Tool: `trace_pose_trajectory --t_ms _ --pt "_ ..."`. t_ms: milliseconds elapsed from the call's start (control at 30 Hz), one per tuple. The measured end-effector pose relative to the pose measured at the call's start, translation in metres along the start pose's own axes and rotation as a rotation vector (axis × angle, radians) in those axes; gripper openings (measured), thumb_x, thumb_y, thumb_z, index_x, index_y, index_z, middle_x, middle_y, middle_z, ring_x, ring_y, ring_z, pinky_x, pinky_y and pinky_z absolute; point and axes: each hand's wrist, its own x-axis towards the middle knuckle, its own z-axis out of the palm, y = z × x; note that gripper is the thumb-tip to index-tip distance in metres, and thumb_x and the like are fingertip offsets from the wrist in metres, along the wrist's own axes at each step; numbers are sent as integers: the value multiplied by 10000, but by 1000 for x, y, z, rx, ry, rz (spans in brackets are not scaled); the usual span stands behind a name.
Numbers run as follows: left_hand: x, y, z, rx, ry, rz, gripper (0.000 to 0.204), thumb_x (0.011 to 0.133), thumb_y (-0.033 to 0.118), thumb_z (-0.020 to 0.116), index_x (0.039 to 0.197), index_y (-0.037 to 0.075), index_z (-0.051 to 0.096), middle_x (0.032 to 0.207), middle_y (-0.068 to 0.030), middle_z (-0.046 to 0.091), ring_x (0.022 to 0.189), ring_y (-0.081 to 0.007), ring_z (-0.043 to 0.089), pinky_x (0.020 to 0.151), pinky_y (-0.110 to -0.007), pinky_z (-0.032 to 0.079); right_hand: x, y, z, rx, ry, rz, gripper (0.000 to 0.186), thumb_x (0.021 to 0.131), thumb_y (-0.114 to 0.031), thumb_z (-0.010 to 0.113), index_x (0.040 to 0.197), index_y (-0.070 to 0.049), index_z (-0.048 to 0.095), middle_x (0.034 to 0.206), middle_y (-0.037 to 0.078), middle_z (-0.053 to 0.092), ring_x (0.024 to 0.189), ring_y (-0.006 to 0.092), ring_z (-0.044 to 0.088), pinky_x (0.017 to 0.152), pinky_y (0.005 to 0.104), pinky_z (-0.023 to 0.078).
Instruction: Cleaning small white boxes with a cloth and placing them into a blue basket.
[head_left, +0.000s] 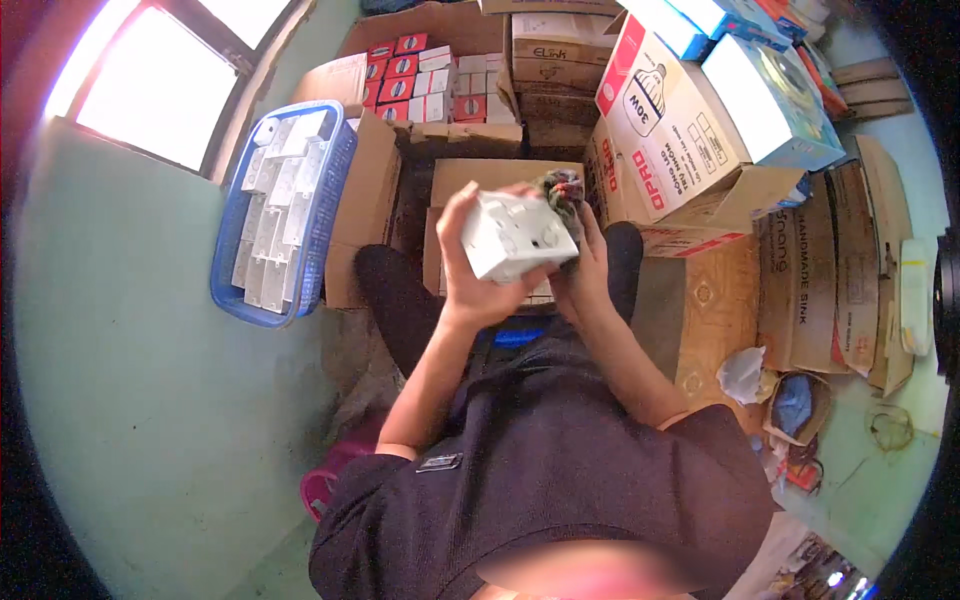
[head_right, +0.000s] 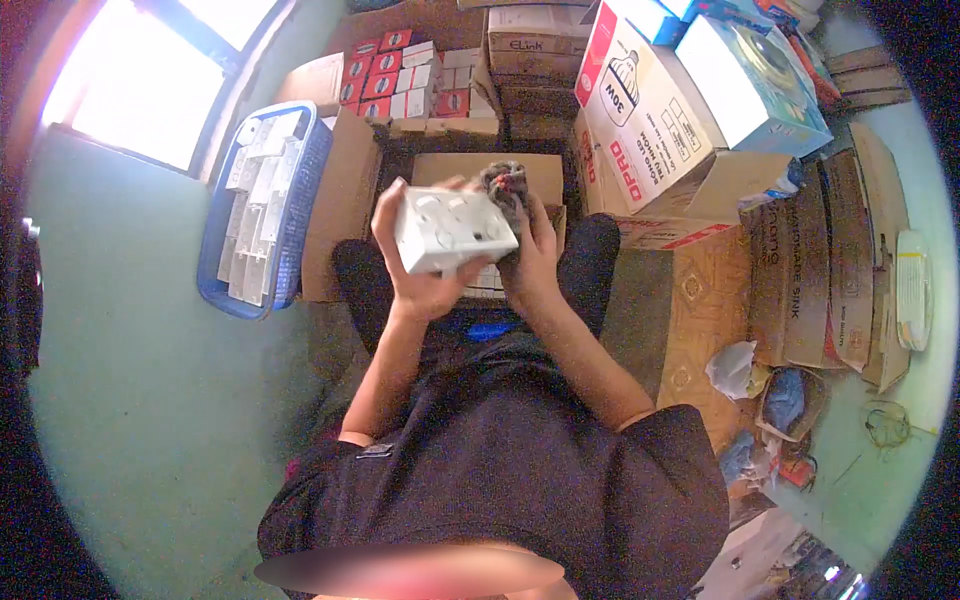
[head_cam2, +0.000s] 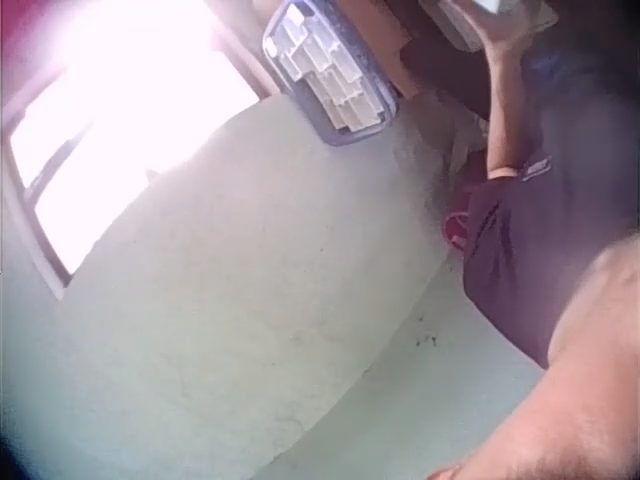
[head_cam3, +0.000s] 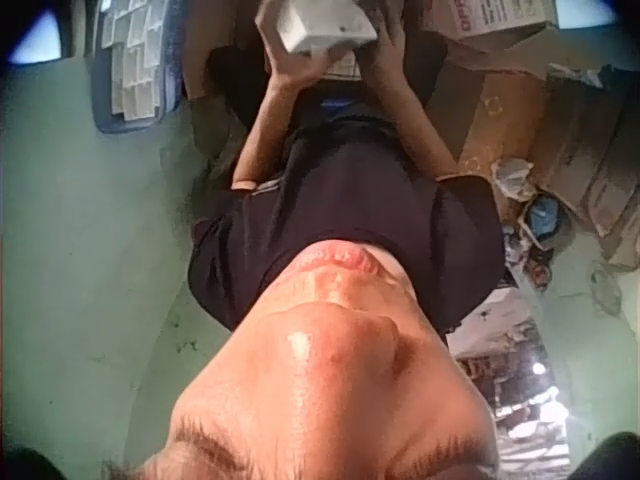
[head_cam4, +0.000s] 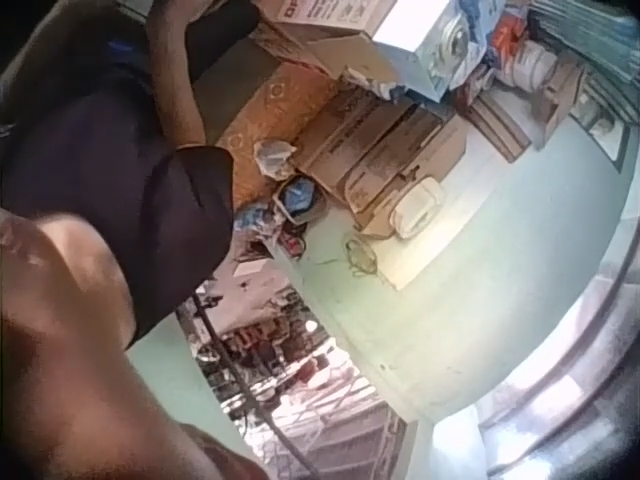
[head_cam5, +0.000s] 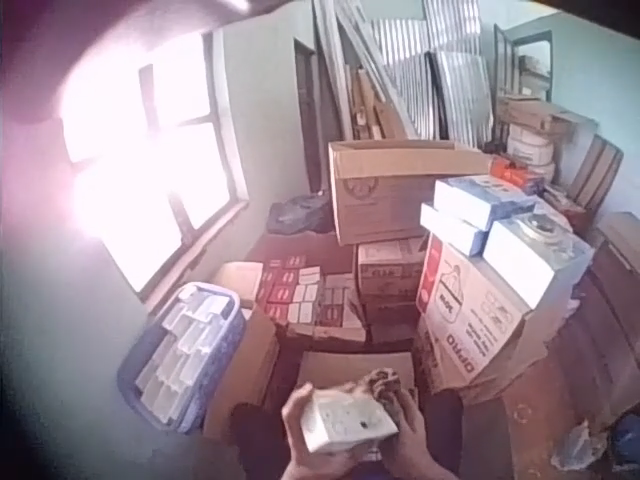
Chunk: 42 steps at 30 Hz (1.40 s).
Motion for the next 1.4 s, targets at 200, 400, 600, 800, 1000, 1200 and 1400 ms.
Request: trace_pose_trajectory --t_ms 200,400,600,800,1000,1200,1400 --pt "15 -8 -8 -27 185 -195 1113 819 76 873 1624 165 110 1419 -269 547 1299 -387 603 1082 -543 512 -2 9 -18 -339 -55 -139 347 1080 -138 603 1410 -46 548 1243 74 651 1090 172 666 924 328 568" --pt "1 9 0 119 -150 152 1130 724 61 940 1567 129 191 1367 -265 587 1291 -370 620 1084 -489 491 -1 -2 -14 -25 -4 20 381 1084 -139 588 1451 -71 511 1343 87 604 1117 169 654 904 305 588" --pt "10 -3 -5 116 160 -123 1145 756 142 934 1593 103 154 1427 -264 525 1303 -369 599 1084 -519 492 -1 -2 -9 -221 -65 -69 384 1091 -117 555 1468 -89 492 1298 109 675 1088 198 707 836 339 619" --pt "6 6 3 65 -259 149 1129 687 133 982 1556 107 262 1366 -262 627 1259 -399 653 1075 -510 490 2 -12 -14 -5 -66 49 404 1088 -109 537 1485 -72 474 1394 167 638 1235 291 673 987 412 606" --pt "30 -23 -51 221 227 -251 1094 769 -23 889 1573 122 161 1382 -214 575 1241 -289 624 1034 -433 547 -12 -4 -28 -387 -244 -34 283 1061 -83 601 1338 -25 587 1245 60 671 1128 137 638 995 307 519" --pt "28 -1 -193 83 636 -523 847 901 29 781 1545 70 233 1394 -165 569 1298 -275 578 1072 -445 521 -8 -16 -35 -569 -240 -146 290 1052 -75 616 1334 -8 599 1209 55 680 1122 140 623 993 306 488" --pt "10 -17 -373 -453 769 -513 591 980 297 668 1467 25 474 1414 -147 574 1311 -312 574 1122 -498 459 27 -13 -121 -544 63 -34 349 1063 -144 606 1385 -8 599 1337 75 644 1204 193 606 1060 342 466"
